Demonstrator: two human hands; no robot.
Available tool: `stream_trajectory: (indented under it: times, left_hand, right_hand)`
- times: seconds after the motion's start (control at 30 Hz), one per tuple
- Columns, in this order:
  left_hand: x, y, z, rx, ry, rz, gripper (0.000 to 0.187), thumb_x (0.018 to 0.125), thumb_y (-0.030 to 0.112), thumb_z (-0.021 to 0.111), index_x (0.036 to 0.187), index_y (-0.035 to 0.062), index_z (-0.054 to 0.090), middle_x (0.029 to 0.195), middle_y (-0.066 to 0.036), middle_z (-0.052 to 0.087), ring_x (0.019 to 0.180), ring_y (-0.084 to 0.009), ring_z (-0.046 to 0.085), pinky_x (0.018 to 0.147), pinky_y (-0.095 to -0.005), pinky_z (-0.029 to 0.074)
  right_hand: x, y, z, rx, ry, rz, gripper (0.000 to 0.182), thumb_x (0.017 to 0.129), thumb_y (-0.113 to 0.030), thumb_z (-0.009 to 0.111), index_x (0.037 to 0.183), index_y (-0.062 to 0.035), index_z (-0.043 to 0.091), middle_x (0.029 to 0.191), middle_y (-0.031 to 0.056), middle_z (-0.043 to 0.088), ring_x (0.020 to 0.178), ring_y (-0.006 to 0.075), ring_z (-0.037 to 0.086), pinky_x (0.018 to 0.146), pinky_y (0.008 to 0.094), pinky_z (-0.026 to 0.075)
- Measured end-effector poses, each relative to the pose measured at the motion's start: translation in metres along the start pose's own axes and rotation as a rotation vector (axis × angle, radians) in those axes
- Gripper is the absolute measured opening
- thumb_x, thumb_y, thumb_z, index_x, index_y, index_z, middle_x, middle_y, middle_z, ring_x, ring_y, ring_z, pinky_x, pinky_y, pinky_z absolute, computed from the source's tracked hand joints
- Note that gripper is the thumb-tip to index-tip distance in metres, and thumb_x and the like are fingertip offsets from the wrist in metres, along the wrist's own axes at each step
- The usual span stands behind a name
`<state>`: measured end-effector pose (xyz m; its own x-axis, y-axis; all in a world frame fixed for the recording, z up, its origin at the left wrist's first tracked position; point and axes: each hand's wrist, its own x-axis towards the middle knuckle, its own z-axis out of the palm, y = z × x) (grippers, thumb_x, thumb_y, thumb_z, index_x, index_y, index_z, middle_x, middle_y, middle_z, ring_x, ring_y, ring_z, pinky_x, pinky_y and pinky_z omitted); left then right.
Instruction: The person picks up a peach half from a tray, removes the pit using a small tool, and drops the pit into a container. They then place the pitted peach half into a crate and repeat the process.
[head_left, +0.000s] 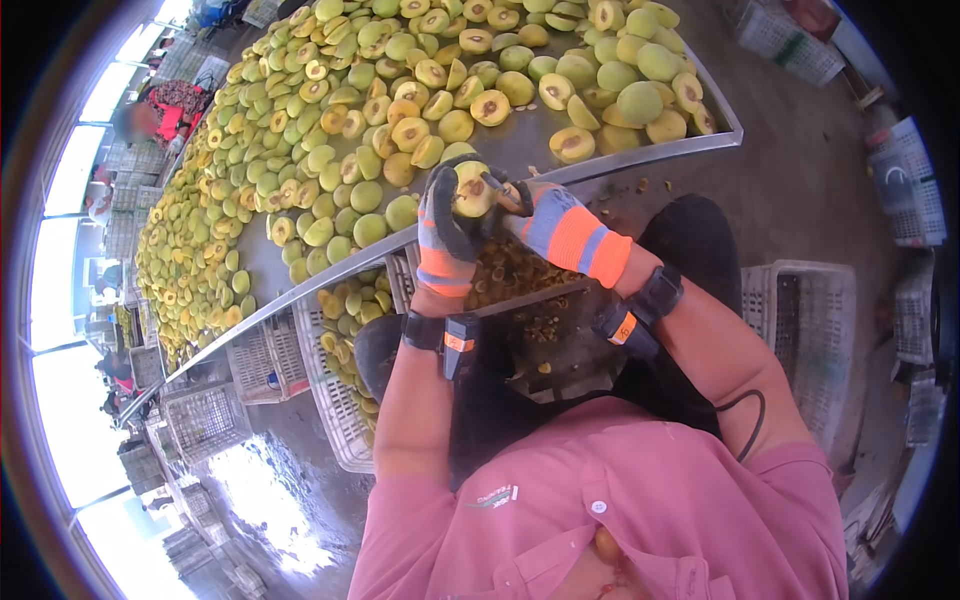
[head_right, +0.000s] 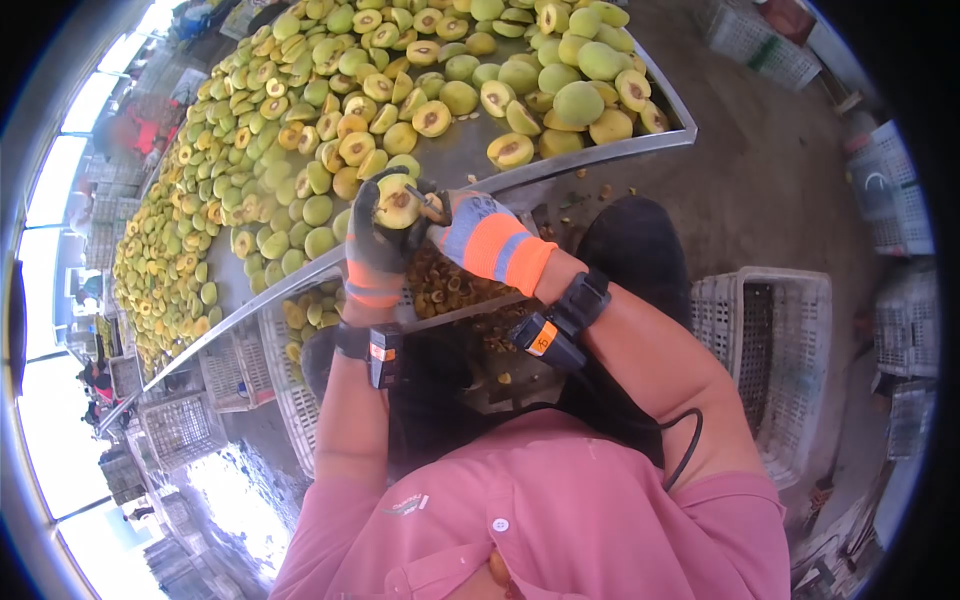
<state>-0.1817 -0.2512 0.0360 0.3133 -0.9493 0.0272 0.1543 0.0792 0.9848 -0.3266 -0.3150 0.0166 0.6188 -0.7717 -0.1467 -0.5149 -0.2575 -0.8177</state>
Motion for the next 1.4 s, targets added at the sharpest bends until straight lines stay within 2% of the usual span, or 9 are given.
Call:
stream_trajectory:
  times: [0.1, 0.3, 0.43, 0.67, 0.77, 0.9, 1.1, 1.3, 1.4]
  left_hand:
    - [0.002, 0.001, 0.007, -0.373, 0.092, -0.056, 0.031, 0.096, 0.021, 0.045, 0.116, -0.0014, 0.054, 0.107, -0.009, 0.061, 0.094, -0.0168, 0.061, 0.078, -0.0291, 0.052]
    - [0.000, -0.003, 0.013, -0.186, 0.073, 0.049, 0.036, 0.095, 0.028, 0.046, 0.121, 0.0055, 0.053, 0.101, -0.006, 0.061, 0.086, -0.0157, 0.061, 0.069, -0.0243, 0.050]
    - [-0.012, 0.004, 0.013, 0.205, 0.110, 0.274, 0.026, 0.095, 0.013, 0.051, 0.118, 0.0019, 0.053, 0.106, -0.006, 0.055, 0.097, -0.0127, 0.051, 0.086, -0.0263, 0.044]
    - [-0.014, -0.001, 0.003, 0.326, 0.146, 0.312, 0.034, 0.086, 0.006, 0.053, 0.120, 0.0021, 0.048, 0.110, -0.014, 0.055, 0.102, -0.0233, 0.055, 0.089, -0.0328, 0.044]
    - [-0.025, 0.019, 0.001, 0.420, 0.126, 0.312, 0.036, 0.084, 0.008, 0.055, 0.118, 0.0020, 0.048, 0.108, -0.016, 0.054, 0.101, -0.0299, 0.056, 0.088, -0.0348, 0.045]
    - [-0.023, 0.013, 0.000, 0.466, 0.153, 0.316, 0.034, 0.084, 0.011, 0.057, 0.115, 0.0024, 0.049, 0.101, -0.015, 0.057, 0.092, -0.0282, 0.059, 0.082, -0.0352, 0.047]
    - [0.009, -0.007, 0.000, -0.209, 0.271, 0.035, 0.025, 0.089, 0.006, 0.053, 0.113, 0.0061, 0.050, 0.092, -0.010, 0.060, 0.082, -0.0193, 0.057, 0.077, -0.0324, 0.048]
    - [-0.003, -0.025, -0.029, 0.845, -0.220, 0.501, 0.047, 0.082, -0.001, 0.052, 0.128, 0.0073, 0.047, 0.120, -0.015, 0.057, 0.107, -0.0307, 0.056, 0.092, -0.0350, 0.046]
    - [0.000, -0.026, -0.026, -0.129, -0.259, -0.040, 0.035, 0.096, 0.028, 0.044, 0.120, 0.0041, 0.053, 0.108, -0.008, 0.062, 0.095, -0.0186, 0.060, 0.083, -0.0286, 0.049]
  right_hand:
    - [0.002, 0.000, 0.005, 0.079, 0.064, -0.063, 0.039, 0.080, -0.034, 0.063, 0.097, 0.0007, 0.064, 0.086, 0.0258, 0.064, 0.084, 0.0419, 0.062, 0.074, 0.0452, 0.051]
    - [0.000, 0.011, 0.018, 0.119, 0.197, -0.127, 0.034, 0.079, -0.027, 0.064, 0.097, 0.0017, 0.062, 0.089, 0.0266, 0.064, 0.087, 0.0425, 0.061, 0.075, 0.0445, 0.050]
    - [0.008, 0.026, 0.021, 0.511, 0.025, -0.140, 0.029, 0.083, 0.004, 0.056, 0.111, -0.0010, 0.061, 0.103, 0.0089, 0.067, 0.095, 0.0175, 0.062, 0.082, 0.0318, 0.051]
    - [0.043, 0.107, 0.030, 0.651, -0.190, 0.001, 0.026, 0.087, -0.006, 0.059, 0.112, 0.0030, 0.055, 0.108, 0.0115, 0.061, 0.094, 0.0171, 0.060, 0.072, 0.0277, 0.048]
    - [0.044, 0.122, 0.036, 0.121, -0.094, -0.433, 0.023, 0.088, -0.008, 0.060, 0.108, 0.0023, 0.055, 0.106, 0.0116, 0.061, 0.093, 0.0174, 0.061, 0.072, 0.0291, 0.049]
    - [0.034, 0.096, 0.027, 0.517, -0.139, -0.228, 0.024, 0.088, -0.005, 0.060, 0.110, 0.0024, 0.057, 0.106, 0.0087, 0.061, 0.090, 0.0131, 0.059, 0.073, 0.0273, 0.049]
    - [0.025, 0.044, -0.006, 0.500, 0.010, -0.167, 0.026, 0.088, -0.007, 0.062, 0.112, 0.0019, 0.058, 0.105, 0.0074, 0.062, 0.091, 0.0119, 0.057, 0.077, 0.0253, 0.048]
    - [0.016, 0.042, -0.020, 0.181, -0.175, -0.355, 0.027, 0.087, -0.014, 0.064, 0.110, 0.0003, 0.060, 0.102, 0.0058, 0.064, 0.090, 0.0113, 0.057, 0.077, 0.0254, 0.048]
    - [0.012, 0.016, -0.015, 0.322, -0.213, -0.472, 0.028, 0.086, -0.017, 0.066, 0.109, -0.0012, 0.060, 0.100, 0.0047, 0.065, 0.089, 0.0104, 0.058, 0.076, 0.0250, 0.048]
